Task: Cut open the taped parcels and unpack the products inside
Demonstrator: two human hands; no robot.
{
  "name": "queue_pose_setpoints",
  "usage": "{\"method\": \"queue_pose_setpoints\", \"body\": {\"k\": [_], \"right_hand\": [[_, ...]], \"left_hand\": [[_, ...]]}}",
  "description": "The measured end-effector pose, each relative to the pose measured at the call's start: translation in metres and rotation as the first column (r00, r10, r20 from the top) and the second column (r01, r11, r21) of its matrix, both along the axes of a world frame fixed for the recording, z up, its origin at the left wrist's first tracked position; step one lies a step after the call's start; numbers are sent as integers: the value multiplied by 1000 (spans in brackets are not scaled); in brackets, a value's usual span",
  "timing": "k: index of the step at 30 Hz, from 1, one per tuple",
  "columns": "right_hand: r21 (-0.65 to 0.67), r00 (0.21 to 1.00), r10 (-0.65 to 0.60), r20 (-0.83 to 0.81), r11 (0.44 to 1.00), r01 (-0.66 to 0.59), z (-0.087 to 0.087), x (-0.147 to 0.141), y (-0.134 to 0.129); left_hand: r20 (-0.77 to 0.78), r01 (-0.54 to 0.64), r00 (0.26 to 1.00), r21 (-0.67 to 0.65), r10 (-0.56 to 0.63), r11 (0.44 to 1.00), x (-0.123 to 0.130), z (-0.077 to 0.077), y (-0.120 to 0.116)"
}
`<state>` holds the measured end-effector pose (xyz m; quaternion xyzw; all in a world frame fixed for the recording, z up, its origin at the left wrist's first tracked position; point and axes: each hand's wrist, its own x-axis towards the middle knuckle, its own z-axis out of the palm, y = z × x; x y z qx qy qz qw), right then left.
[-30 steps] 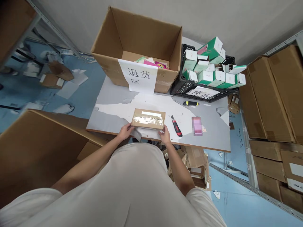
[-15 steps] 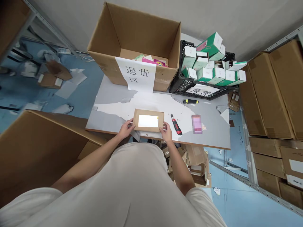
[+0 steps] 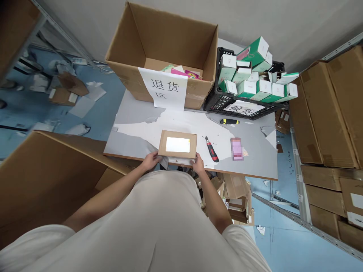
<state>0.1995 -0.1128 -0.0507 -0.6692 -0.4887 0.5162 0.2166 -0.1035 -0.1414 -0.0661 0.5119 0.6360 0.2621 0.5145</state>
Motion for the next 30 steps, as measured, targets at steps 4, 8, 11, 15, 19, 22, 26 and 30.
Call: {"method": "queue_pose_setpoints", "body": {"k": [4,8,11,15,19,22,26,30], "right_hand": [[22,1000,-8,0,1000,8,12,-1,3],[135,1000,21,6,991,-22,35,5,10],[223,1000,17,9,975,-19,51,6,17],[249,1000,4,29,968,-11,59,1,26],[184,998,2,58,983,-13,53,-5,32],[179,999,-12,38,984,5,42,1,37],[243,980,-94,176,969,50,21,32,47],[120,858,-91,506,992,35,-1,68,55]], "left_hand": [[22,-51,998,19,51,999,7,12,3],[-41,-120,991,140,127,983,9,33,11],[-35,-171,983,198,182,965,13,48,21],[-62,-221,969,197,237,955,19,55,34],[-125,-224,961,178,247,958,23,52,45],[-139,-254,950,176,280,951,26,50,50],[-140,-279,941,200,309,939,30,50,53],[-169,-279,932,233,322,932,33,56,54]]}}
